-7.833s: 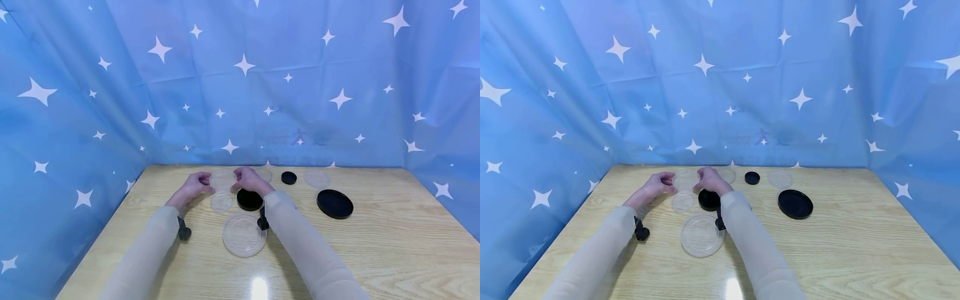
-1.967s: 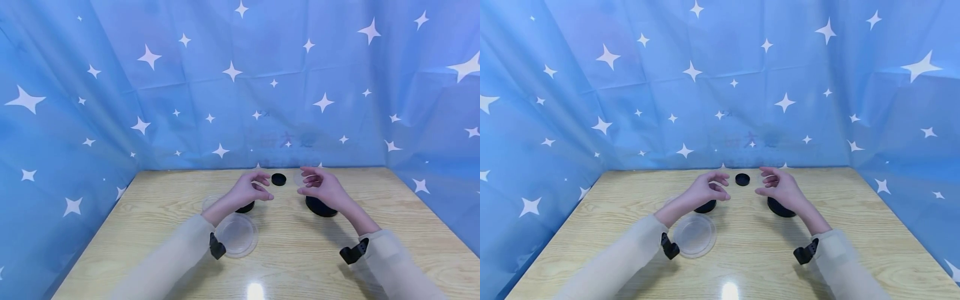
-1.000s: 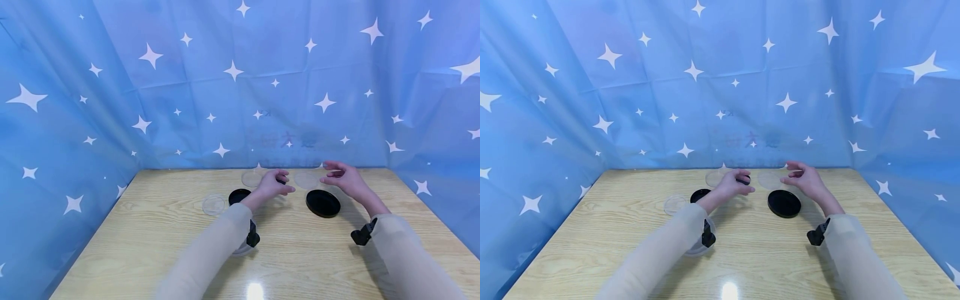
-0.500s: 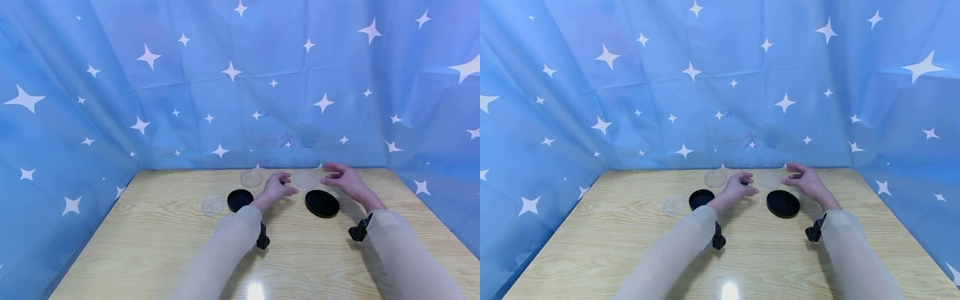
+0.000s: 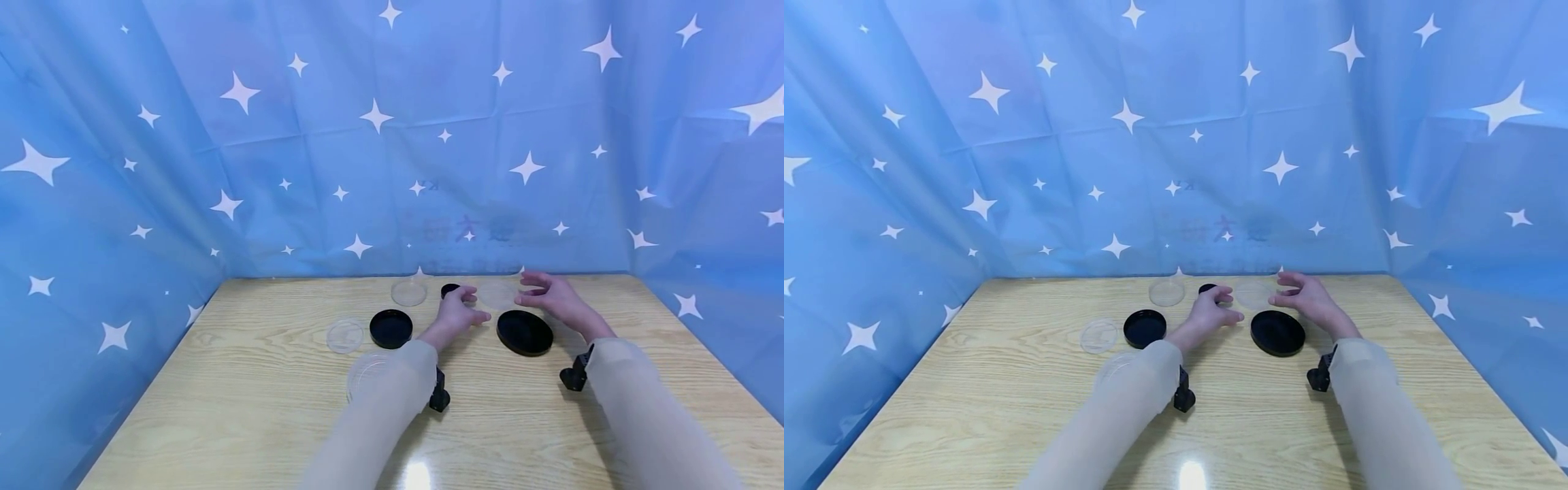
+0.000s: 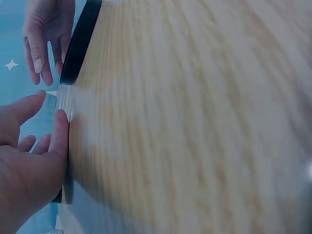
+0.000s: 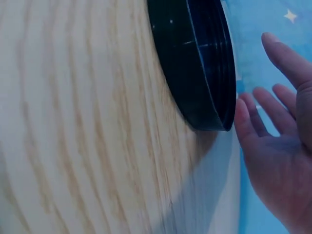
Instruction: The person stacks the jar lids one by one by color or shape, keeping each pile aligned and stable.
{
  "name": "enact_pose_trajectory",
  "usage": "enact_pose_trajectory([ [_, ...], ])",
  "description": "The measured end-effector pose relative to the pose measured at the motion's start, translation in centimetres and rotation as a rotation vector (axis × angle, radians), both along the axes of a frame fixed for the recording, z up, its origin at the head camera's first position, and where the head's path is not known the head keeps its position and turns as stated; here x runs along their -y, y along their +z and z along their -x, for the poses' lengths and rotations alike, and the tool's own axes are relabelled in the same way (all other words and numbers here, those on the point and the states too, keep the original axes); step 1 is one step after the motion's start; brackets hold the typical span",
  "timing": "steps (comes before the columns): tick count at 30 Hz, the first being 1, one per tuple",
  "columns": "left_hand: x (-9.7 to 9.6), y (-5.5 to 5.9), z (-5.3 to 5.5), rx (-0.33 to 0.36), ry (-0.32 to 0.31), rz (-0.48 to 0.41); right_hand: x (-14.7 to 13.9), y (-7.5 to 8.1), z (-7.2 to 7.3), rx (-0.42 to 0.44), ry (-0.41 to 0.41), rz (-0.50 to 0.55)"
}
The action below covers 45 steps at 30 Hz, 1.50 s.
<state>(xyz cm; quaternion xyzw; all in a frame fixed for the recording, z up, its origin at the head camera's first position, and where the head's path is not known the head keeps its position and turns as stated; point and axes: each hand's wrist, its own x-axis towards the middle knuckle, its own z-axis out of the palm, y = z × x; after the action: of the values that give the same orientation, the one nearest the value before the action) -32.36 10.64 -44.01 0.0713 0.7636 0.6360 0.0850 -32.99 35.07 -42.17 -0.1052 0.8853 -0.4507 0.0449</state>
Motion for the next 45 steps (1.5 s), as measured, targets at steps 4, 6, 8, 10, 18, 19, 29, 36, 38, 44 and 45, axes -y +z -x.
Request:
enact_pose_trajectory([
  [4, -0.3, -0.1, 0.0, -0.004, -0.003, -0.028, -0.1, -0.4, 0.3, 0.016, 0.008, 0.022],
  [6, -0.4, -0.1, 0.0, -0.008, -0.008, -0.042, -0.2, -0.5, 0.4, 0.020, 0.012, 0.034],
  [8, -0.5, -0.1, 0.0, -0.002, -0.005, -0.048, -0.1, -0.5, 0.6, 0.021, 0.017, 0.039],
  [10, -0.6, -0.3, 0.1, 0.004, 0.010, -0.046, 0.1, -0.5, 0.7, 0.020, 0.022, 0.027],
  [18, -1.2, -0.5, 0.8, -0.011, 0.068, 0.007, 0.7, 0.0, 1.4, 0.040, 0.038, -0.037],
  [19, -1.3, -0.6, 0.9, -0.008, 0.074, 0.012, 0.7, 0.0, 1.5, 0.042, 0.047, -0.034],
  [29, -1.9, -0.7, 1.4, 0.004, 0.102, 0.074, -0.1, -0.8, 2.0, 0.067, 0.070, 0.007],
  [36, -2.3, -0.7, 1.7, -0.013, 0.118, 0.117, -0.7, -1.3, 2.5, 0.061, 0.107, 0.011],
  [38, -2.4, -0.7, 1.7, -0.022, 0.126, 0.133, -0.8, -1.3, 2.6, 0.066, 0.113, 0.005],
  [44, -2.5, -0.8, 1.8, -0.044, 0.121, 0.172, -0.6, -1.2, 2.8, 0.061, 0.122, -0.021],
  [45, -2.5, -0.8, 1.9, -0.045, 0.119, 0.171, -0.6, -1.2, 2.8, 0.060, 0.124, -0.026],
])
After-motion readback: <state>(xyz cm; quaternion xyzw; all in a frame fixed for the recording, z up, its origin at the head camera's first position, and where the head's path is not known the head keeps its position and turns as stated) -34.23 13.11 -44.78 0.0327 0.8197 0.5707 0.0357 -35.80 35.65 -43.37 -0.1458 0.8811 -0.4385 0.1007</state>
